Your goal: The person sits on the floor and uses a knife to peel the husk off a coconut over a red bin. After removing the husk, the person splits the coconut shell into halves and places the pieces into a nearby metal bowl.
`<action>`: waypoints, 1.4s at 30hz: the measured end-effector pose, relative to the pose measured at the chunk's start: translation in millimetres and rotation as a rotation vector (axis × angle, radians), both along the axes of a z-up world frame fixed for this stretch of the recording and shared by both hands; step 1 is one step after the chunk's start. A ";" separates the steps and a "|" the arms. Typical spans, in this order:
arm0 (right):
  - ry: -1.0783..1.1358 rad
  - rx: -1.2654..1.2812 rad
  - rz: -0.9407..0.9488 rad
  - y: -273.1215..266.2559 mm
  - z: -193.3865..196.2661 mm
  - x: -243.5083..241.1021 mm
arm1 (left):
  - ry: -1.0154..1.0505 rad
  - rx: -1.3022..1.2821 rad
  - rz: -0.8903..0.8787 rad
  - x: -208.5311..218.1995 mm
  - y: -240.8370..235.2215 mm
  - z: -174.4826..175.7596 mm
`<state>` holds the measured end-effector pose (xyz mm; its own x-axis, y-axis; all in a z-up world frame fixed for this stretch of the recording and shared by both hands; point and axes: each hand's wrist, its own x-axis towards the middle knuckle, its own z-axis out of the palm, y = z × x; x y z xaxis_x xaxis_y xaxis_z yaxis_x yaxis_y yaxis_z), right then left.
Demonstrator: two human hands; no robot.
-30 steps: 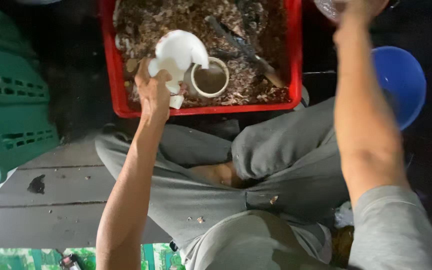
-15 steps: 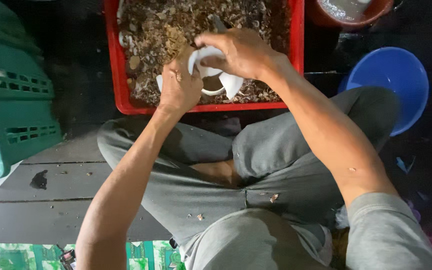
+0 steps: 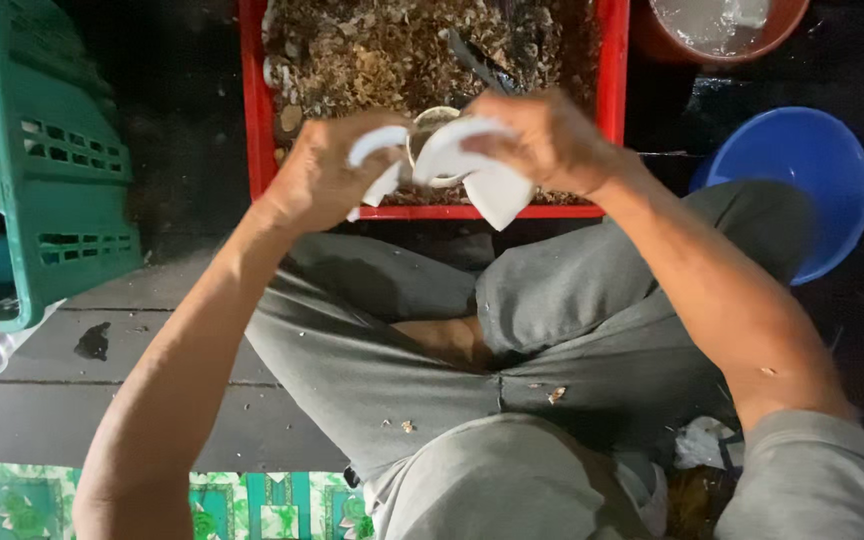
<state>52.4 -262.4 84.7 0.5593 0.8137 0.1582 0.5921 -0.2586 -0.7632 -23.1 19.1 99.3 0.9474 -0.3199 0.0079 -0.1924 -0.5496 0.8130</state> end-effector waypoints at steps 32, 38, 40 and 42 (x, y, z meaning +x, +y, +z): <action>0.917 1.787 -1.035 -281.8 -216.6 205.9 | -0.416 0.520 0.492 -3.9 17.3 -139.3; 0.647 1.037 -0.601 -164.2 -108.3 159.5 | -0.303 0.085 0.779 -0.8 -2.4 -104.9; 0.469 0.710 -0.502 -106.9 -65.2 127.2 | -0.452 0.021 0.741 9.4 -11.3 -87.6; 0.327 0.411 -0.401 -51.1 -27.7 90.6 | -0.347 -0.316 0.776 26.2 -35.6 -74.1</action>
<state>143.0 -313.5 57.0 0.8783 0.4421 0.1819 0.2314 -0.0603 -0.9710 3.2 -16.4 25.1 0.8237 0.4732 0.3123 -0.1232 -0.3883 0.9133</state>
